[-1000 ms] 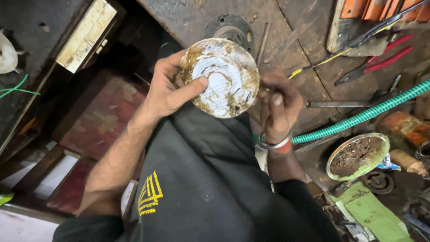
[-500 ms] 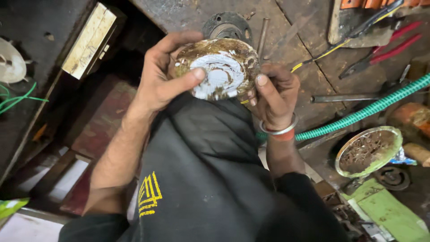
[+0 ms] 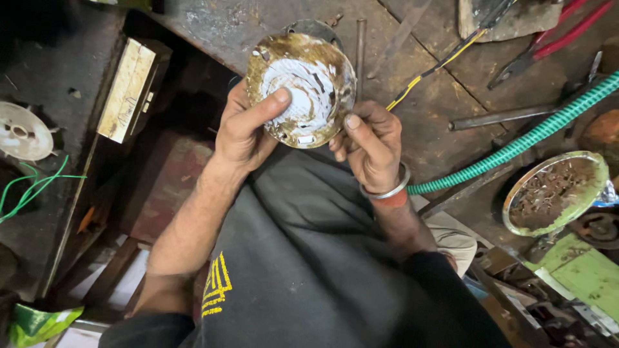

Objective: The person scrapes a white circular metal part with a metal rod to remove residue. They then flip the part over and use a flat metal tool to scrape the other side.

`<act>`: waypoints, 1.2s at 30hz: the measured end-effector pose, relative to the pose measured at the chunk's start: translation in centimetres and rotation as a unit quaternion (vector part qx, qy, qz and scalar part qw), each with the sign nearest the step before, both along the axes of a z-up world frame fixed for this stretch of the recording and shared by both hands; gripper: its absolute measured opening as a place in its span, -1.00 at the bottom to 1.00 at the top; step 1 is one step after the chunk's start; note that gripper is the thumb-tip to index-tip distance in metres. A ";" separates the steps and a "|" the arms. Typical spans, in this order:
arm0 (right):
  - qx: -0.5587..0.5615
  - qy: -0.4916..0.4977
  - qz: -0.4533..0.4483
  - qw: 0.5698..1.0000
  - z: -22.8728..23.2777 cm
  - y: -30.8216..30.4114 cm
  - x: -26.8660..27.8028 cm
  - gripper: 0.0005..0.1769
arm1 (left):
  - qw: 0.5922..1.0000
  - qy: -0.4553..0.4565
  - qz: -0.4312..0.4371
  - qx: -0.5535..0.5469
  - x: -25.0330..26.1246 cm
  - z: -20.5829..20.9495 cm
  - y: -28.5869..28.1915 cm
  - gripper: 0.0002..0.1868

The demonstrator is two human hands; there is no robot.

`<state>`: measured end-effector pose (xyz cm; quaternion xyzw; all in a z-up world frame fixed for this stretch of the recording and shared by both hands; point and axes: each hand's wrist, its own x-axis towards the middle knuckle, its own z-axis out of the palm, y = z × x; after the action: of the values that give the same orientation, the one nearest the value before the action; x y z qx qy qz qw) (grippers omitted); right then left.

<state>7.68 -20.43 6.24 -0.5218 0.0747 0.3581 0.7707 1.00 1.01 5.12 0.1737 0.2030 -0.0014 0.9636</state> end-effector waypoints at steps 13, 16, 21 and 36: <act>-0.008 -0.118 0.074 0.990 1.1 -1.0 4.3 -0.66 | 0.964 -0.009 -0.101 0.246 0.8 0.3 2.0 -0.69; -0.030 -0.098 0.068 0.992 1.2 -0.7 4.3 -0.75 | 0.967 -0.004 -0.087 0.241 0.8 0.3 2.0 -0.67; -0.015 -0.092 0.063 0.994 0.6 -0.2 3.6 -0.83 | 0.969 0.018 -0.046 0.243 1.1 0.2 1.3 -0.65; -0.068 -0.104 0.007 0.992 -1.2 -0.1 -0.5 -0.76 | 0.996 0.037 0.004 0.081 1.3 0.0 1.1 -0.63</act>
<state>7.19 -20.56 5.05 -0.6082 0.0147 0.3012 0.7343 2.34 2.14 5.11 0.2499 0.2385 0.0124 0.9383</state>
